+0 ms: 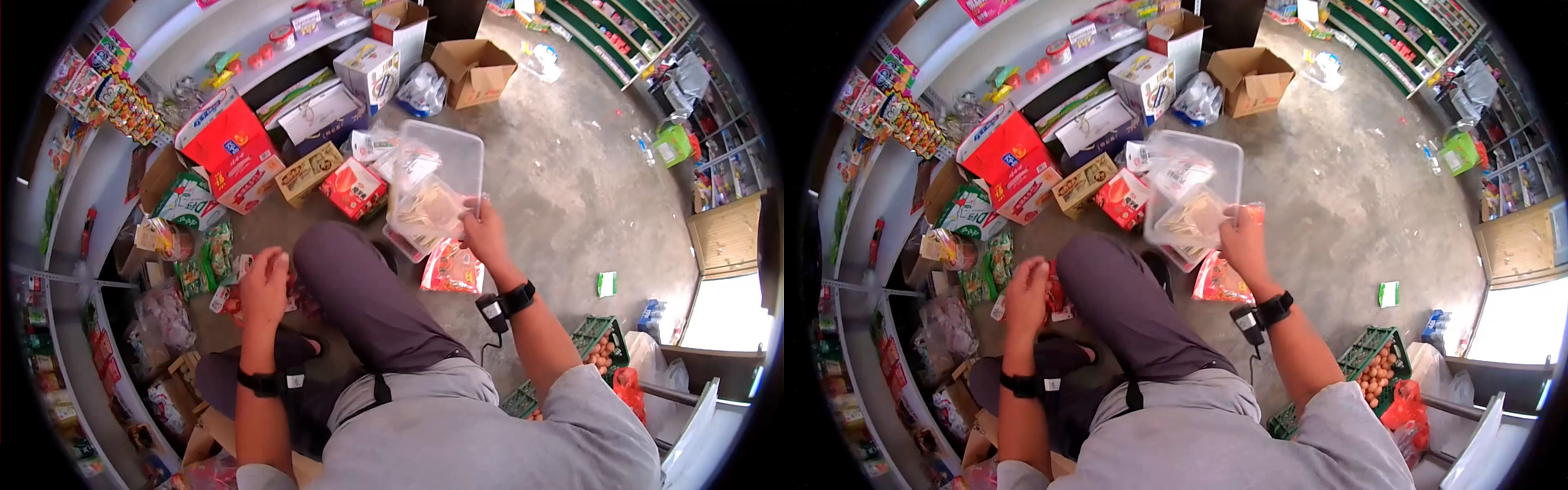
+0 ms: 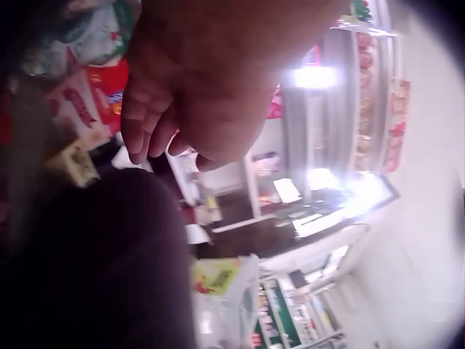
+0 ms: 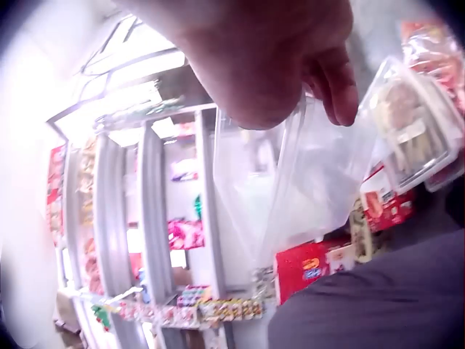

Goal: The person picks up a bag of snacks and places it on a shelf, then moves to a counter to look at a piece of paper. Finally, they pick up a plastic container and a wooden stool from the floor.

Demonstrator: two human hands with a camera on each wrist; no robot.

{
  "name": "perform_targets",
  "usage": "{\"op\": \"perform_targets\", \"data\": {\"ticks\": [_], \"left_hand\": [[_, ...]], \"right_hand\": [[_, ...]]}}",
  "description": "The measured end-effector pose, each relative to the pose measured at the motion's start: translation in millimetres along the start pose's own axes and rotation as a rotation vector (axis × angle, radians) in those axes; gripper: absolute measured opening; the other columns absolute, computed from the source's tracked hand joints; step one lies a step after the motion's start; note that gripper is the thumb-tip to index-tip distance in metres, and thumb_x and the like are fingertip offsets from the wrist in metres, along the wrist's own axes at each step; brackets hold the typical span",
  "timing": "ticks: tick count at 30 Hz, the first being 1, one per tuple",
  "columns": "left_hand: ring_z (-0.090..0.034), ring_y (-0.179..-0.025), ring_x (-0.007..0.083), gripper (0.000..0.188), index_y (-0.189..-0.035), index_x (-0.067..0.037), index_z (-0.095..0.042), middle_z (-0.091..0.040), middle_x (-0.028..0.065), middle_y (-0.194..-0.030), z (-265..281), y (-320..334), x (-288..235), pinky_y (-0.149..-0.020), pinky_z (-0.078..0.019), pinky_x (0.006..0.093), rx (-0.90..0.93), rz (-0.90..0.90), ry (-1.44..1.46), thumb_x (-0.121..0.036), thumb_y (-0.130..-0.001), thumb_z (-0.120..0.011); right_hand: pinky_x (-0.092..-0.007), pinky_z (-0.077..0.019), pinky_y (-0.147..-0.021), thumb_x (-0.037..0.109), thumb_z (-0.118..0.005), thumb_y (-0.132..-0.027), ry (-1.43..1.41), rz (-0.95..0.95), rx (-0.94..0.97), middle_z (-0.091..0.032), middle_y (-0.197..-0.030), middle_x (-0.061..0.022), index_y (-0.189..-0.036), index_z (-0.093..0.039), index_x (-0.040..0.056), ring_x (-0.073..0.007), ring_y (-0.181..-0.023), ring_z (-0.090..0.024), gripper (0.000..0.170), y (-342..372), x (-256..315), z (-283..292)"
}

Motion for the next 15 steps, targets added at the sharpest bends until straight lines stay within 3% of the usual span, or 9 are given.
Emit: {"op": "perform_targets", "data": {"ticks": [1,3,5,7,8,11,14,15], "left_hand": [[-0.069,-0.086,0.0252,0.029,-0.114,-0.004,-0.067,-0.071,0.0134,-0.1,-5.4,-7.1,46.2,-0.078,-0.0532,0.0354,-0.024,-0.047,-0.155,-0.026,-0.095,-0.065],[-0.069,-0.092,0.0346,0.026,-0.11,-0.005,-0.068,-0.071,0.0173,-0.1,-27.3,-5.6,133.9,-0.084,-0.0533,0.0418,0.045,0.15,-0.248,-0.024,-0.093,-0.063],[-0.068,-0.096,0.0377,0.027,-0.107,-0.005,-0.069,-0.072,0.0185,-0.1,-57.8,1.7,213.2,-0.085,-0.0535,0.0458,0.146,0.245,-0.35,-0.026,-0.092,-0.061],[-0.067,-0.098,0.0403,0.028,-0.107,-0.006,-0.069,-0.071,0.0205,-0.1,-90.5,11.9,264.5,-0.087,-0.0527,0.0496,0.228,0.269,-0.422,-0.026,-0.09,-0.061],[-0.067,-0.098,0.0405,0.03,-0.108,-0.006,-0.069,-0.071,0.0223,-0.099,-119.3,18.1,312.8,-0.088,-0.0525,0.0493,0.301,0.173,-0.516,-0.027,-0.088,-0.063],[-0.062,-0.109,0.0422,0.049,-0.119,-0.004,-0.062,-0.065,0.0243,-0.118,-146.2,22.9,311.6,-0.091,-0.0511,0.0507,0.29,0.344,-0.463,-0.041,-0.086,-0.066],[-0.061,-0.112,0.0426,0.06,-0.124,-0.004,-0.06,-0.061,0.0237,-0.124,-157.0,1.1,297.0,-0.092,-0.0509,0.0518,0.298,0.518,-0.503,-0.047,-0.083,-0.07],[-0.062,-0.109,0.0421,0.062,-0.122,-0.005,-0.061,-0.062,0.0225,-0.121,-163.8,-5.3,306.0,-0.09,-0.0519,0.0513,0.237,0.498,-0.52,-0.05,-0.081,-0.072]], "right_hand": [[-0.0325,-0.0554,-0.047,0.014,-0.056,-0.094,0.009,-0.075,-0.009,-0.066,-0.083,-0.0123,-0.119,-0.058,-0.0027,-0.0174,-0.056,-0.065,0.03,-9.0,-29.3,-1.9],[-0.0342,-0.0571,-0.048,0.014,-0.056,-0.093,0.043,-0.183,-0.017,-0.066,-0.082,-0.0138,-0.12,-0.057,-0.0035,-0.0198,-0.057,-0.067,0.032,-20.4,-82.0,3.0],[-0.0353,-0.0584,-0.049,0.014,-0.055,-0.093,0.06,-0.244,0.03,-0.065,-0.082,-0.015,-0.121,-0.056,-0.004,-0.0218,-0.057,-0.068,0.033,-28.0,-124.9,-14.2],[-0.0345,-0.0592,-0.051,0.015,-0.056,-0.094,-0.034,-0.341,0.026,-0.065,-0.097,-0.0152,-0.126,-0.053,-0.0015,-0.0223,-0.063,-0.069,0.036,-29.4,-138.4,-25.8],[-0.0339,-0.0598,-0.053,0.016,-0.057,-0.095,-0.062,-0.411,0.046,-0.065,-0.104,-0.0144,-0.13,-0.052,0.0003,-0.0221,-0.067,-0.069,0.039,-28.4,-140.5,-32.1],[-0.0313,-0.0559,-0.047,0.035,-0.062,-0.098,-0.009,-0.549,0.072,-0.064,-0.108,-0.0114,-0.133,-0.052,0.0025,-0.0197,-0.064,-0.067,0.049,-23.7,-121.9,-35.9],[-0.0276,-0.0543,-0.06,0.042,-0.059,-0.099,0.094,-0.466,-0.122,-0.062,-0.114,-0.0069,-0.134,-0.054,0.0055,-0.0157,-0.078,-0.064,0.051,-15.8,-99.2,7.1],[-0.0268,-0.0537,-0.061,0.041,-0.059,-0.1,0.137,-0.484,-0.149,-0.062,-0.113,-0.0063,-0.133,-0.055,0.0053,-0.0154,-0.079,-0.064,0.049,-9.0,-87.2,17.1]]}}
Point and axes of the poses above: each hand's wrist, its own y-axis away from the middle knuckle, its own z-axis out of the back of the hand, x = y × z, the point moved 9 cm from there along -y, towards the middle knuckle
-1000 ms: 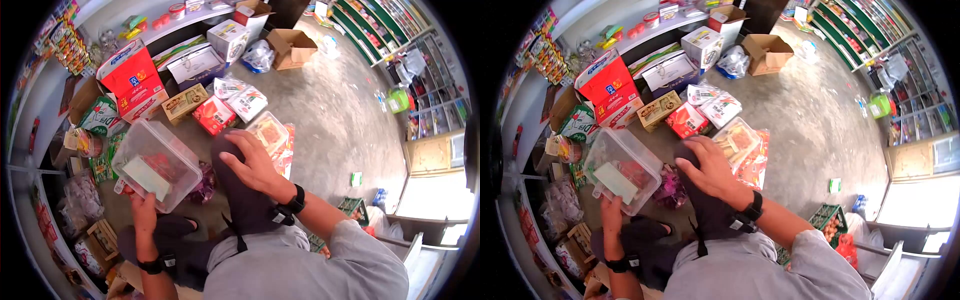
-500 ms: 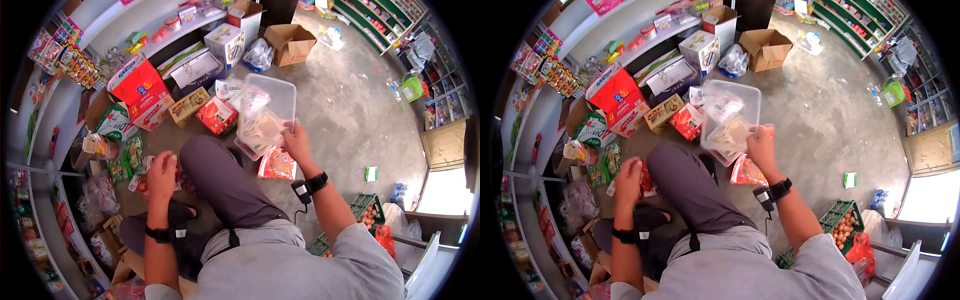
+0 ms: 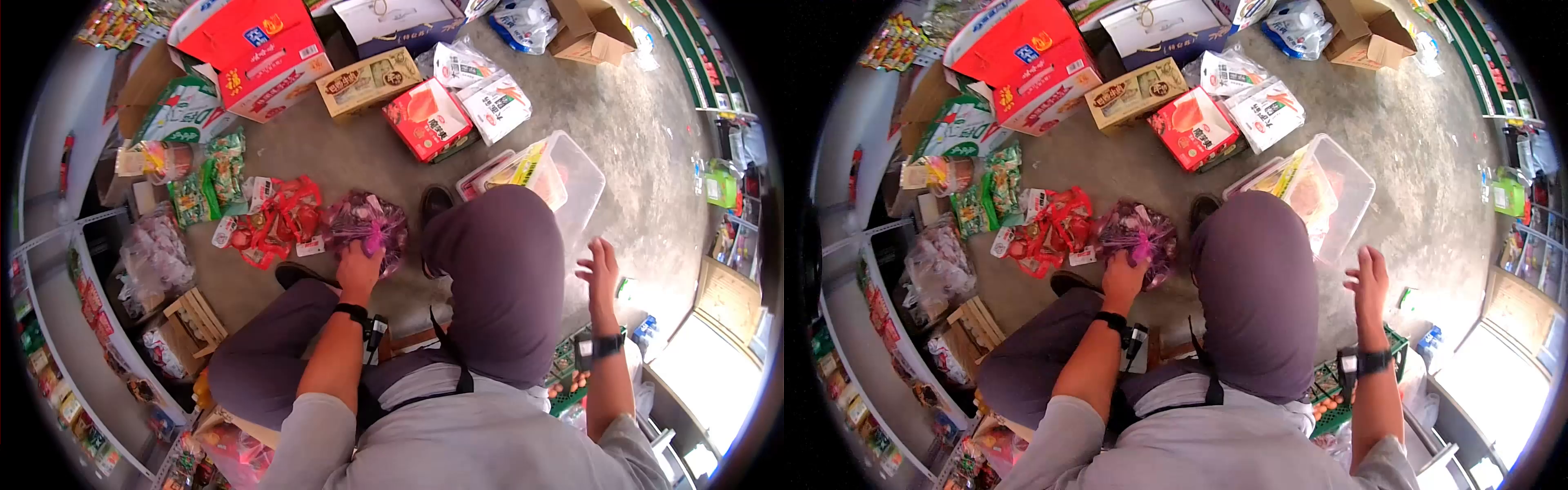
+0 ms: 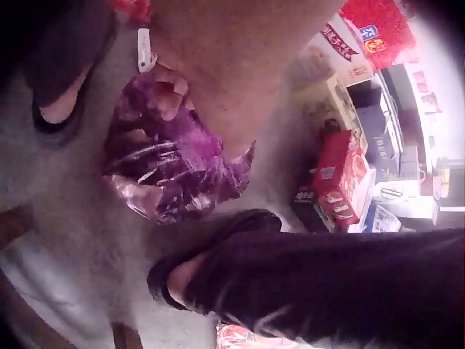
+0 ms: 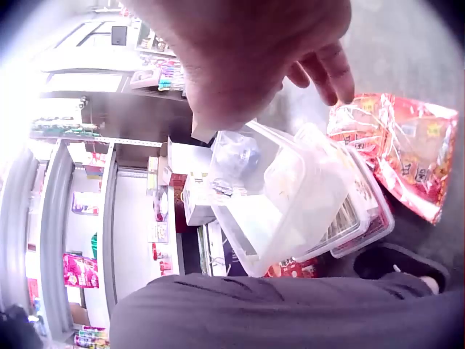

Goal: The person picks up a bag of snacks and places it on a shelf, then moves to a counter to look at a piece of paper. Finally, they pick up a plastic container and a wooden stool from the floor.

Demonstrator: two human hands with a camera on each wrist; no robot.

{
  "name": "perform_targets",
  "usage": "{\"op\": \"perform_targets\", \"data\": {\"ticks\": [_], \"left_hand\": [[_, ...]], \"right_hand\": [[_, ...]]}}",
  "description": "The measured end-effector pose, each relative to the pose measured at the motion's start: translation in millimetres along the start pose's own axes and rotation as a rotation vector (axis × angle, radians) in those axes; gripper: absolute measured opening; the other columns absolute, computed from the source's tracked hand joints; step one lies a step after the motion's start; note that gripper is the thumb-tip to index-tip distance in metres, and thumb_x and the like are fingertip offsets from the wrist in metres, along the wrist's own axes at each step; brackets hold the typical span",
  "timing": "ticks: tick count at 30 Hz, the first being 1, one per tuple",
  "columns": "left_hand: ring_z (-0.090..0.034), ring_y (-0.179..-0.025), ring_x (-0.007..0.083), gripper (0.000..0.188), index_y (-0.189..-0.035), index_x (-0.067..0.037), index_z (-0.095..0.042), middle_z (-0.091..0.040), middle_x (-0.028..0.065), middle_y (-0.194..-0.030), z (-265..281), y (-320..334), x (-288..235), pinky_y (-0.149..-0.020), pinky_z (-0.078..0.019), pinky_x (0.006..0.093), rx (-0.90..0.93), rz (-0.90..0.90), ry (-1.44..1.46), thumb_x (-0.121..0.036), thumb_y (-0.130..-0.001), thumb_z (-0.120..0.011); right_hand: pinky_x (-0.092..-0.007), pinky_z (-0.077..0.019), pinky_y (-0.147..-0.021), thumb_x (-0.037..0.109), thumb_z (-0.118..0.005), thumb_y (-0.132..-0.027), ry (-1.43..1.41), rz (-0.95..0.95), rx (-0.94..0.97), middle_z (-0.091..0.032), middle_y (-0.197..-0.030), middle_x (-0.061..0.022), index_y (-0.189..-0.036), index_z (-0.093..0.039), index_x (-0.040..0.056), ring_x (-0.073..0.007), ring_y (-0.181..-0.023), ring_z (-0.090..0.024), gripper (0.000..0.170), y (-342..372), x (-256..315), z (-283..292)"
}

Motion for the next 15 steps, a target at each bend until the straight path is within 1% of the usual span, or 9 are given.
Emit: {"op": "perform_targets", "data": {"ticks": [2,5,7,8,11,13,14,15], "left_hand": [[-0.063,-0.108,0.0416,0.061,-0.119,-0.004,-0.063,-0.062,0.0225,-0.119,-13.3,-18.0,-9.2,-0.089,-0.0527,0.0507,0.038,-0.036,-0.022,-0.051,-0.082,-0.071],[-0.066,-0.1,0.0409,0.039,-0.105,-0.006,-0.069,-0.065,0.0205,-0.111,-34.3,-37.4,-17.7,-0.085,-0.0543,0.05,0.057,-0.094,-0.079,-0.04,-0.086,-0.067],[-0.067,-0.096,0.0403,0.028,-0.1,-0.008,-0.07,-0.067,0.0193,-0.107,-60.2,-52.0,-4.1,-0.083,-0.0546,0.0505,0.077,-0.117,-0.102,-0.032,-0.087,-0.065],[-0.068,-0.092,0.0395,0.018,-0.096,-0.01,-0.071,-0.07,0.0181,-0.099,-68.7,-56.0,3.7,-0.081,-0.0551,0.0504,0.074,-0.114,-0.097,-0.022,-0.087,-0.061],[-0.07,-0.089,0.0361,0.018,-0.099,-0.01,-0.07,-0.07,0.0197,-0.096,-70.2,-62.9,18.2,-0.078,-0.0561,0.0482,-0.03,-0.282,0.306,-0.022,-0.088,-0.063],[-0.071,-0.084,0.0318,0.023,-0.109,-0.011,-0.069,-0.071,0.0172,-0.092,-64.1,-52.2,32.2,-0.074,-0.0568,0.0439,0.214,-0.034,0.582,-0.02,-0.089,-0.069],[-0.071,-0.082,0.0296,0.027,-0.114,-0.011,-0.068,-0.072,0.0159,-0.09,-49.5,-38.8,25.9,-0.072,-0.0572,0.0418,0.33,0.089,0.719,-0.02,-0.089,-0.072],[-0.071,-0.082,0.0296,0.027,-0.114,-0.011,-0.068,-0.072,0.0159,-0.09,-35.7,-38.4,27.5,-0.072,-0.0572,0.0418,0.305,0.08,0.713,-0.02,-0.089,-0.072]], "right_hand": [[-0.0262,-0.0533,-0.062,0.037,-0.058,-0.101,0.07,0.013,0.002,-0.063,-0.112,-0.0067,-0.131,-0.057,0.0033,-0.0146,-0.08,-0.065,0.045,16.7,6.3,14.1],[-0.0253,-0.0532,-0.063,0.032,-0.059,-0.101,0.171,0.025,0.01,-0.064,-0.111,-0.0073,-0.127,-0.059,0.001,-0.0135,-0.08,-0.065,0.041,40.1,16.5,16.3],[-0.025,-0.0535,-0.063,0.028,-0.061,-0.1,0.157,0.064,0.051,-0.065,-0.111,-0.0079,-0.125,-0.06,0.0002,-0.0129,-0.081,-0.065,0.038,48.6,21.5,11.2],[-0.025,-0.0537,-0.063,0.027,-0.061,-0.1,0.156,0.069,0.055,-0.065,-0.11,-0.0076,-0.124,-0.06,0.0001,-0.0127,-0.081,-0.065,0.036,50.6,22.3,10.5],[-0.0251,-0.0541,-0.064,0.025,-0.062,-0.1,0.117,0.121,0.057,-0.066,-0.109,-0.0068,-0.123,-0.061,0.0002,-0.0123,-0.081,-0.065,0.034,55.1,37.1,6.4],[-0.0252,-0.0544,-0.064,0.025,-0.062,-0.1,0.091,0.149,0.07,-0.066,-0.108,-0.006,-0.122,-0.062,0.0009,-0.012,-0.081,-0.065,0.032,59.2,45.7,1.7],[-0.0253,-0.0546,-0.065,0.025,-0.062,-0.1,0.073,0.166,0.088,-0.066,-0.109,-0.0062,-0.122,-0.062,0.0017,-0.0121,-0.081,-0.065,0.032,60.1,48.4,-1.1],[-0.0255,-0.0549,-0.066,0.025,-0.062,-0.1,0.052,0.186,0.109,-0.066,-0.109,-0.0064,-0.123,-0.062,0.0026,-0.0121,-0.081,-0.066,0.032,60.7,51.0,-4.4]]}}
Point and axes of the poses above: each hand's wrist, its own y-axis away from the middle knuckle, its own z-axis out of the back of the hand, x = y × z, the point moved 9 cm from there along -y, towards the middle knuckle
